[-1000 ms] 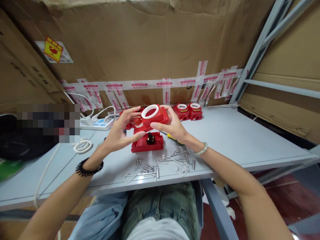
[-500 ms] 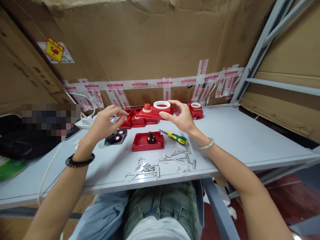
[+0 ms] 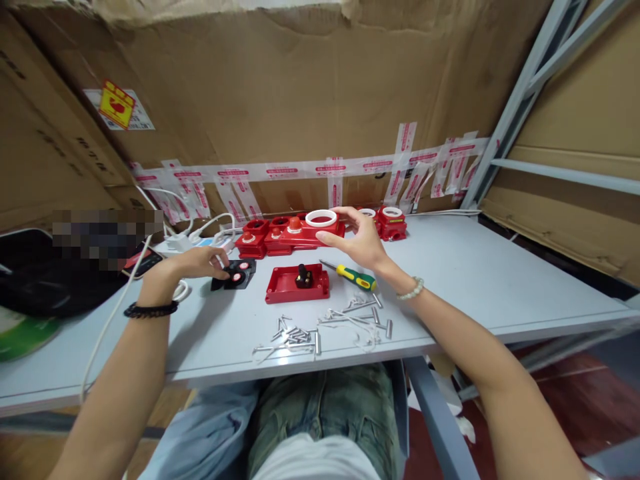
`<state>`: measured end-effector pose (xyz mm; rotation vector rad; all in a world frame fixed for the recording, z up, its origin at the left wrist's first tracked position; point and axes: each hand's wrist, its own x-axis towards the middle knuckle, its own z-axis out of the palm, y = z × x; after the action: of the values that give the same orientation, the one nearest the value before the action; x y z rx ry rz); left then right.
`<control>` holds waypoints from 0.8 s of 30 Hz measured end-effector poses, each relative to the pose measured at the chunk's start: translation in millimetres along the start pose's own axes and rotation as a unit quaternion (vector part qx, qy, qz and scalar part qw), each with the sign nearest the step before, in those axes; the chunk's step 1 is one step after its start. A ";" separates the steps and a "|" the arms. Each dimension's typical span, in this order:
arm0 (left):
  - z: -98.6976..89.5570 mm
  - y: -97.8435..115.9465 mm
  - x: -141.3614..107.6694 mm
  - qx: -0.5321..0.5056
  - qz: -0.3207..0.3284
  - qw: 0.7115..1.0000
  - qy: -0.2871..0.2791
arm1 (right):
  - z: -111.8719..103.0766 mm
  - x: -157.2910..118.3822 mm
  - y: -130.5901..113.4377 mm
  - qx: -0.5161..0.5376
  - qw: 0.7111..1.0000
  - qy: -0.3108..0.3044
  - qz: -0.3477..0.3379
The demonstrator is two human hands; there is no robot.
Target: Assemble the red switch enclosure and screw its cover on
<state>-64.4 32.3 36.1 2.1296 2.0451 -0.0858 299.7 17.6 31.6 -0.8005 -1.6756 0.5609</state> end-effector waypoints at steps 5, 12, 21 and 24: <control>0.3 -4.2 1.6 -0.011 -0.008 0.999 -0.029 | 0.2 -0.5 1.1 -0.016 1.000 -0.003 -0.006; 3.0 -11.0 8.3 -0.035 -0.012 0.998 -0.047 | -0.1 -1.3 -2.6 -0.012 1.000 -0.016 -0.004; 2.6 -17.0 4.7 -0.043 -0.025 0.998 -0.032 | -1.1 0.1 -1.9 -0.023 1.000 -0.001 0.003; -3.6 -11.7 -3.0 -0.068 0.010 0.998 -0.001 | -2.0 1.2 -3.1 -0.010 1.000 0.000 0.005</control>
<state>-76.5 30.4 39.0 2.0658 1.9678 0.0522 300.8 16.4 35.1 -0.8251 -1.6810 0.5521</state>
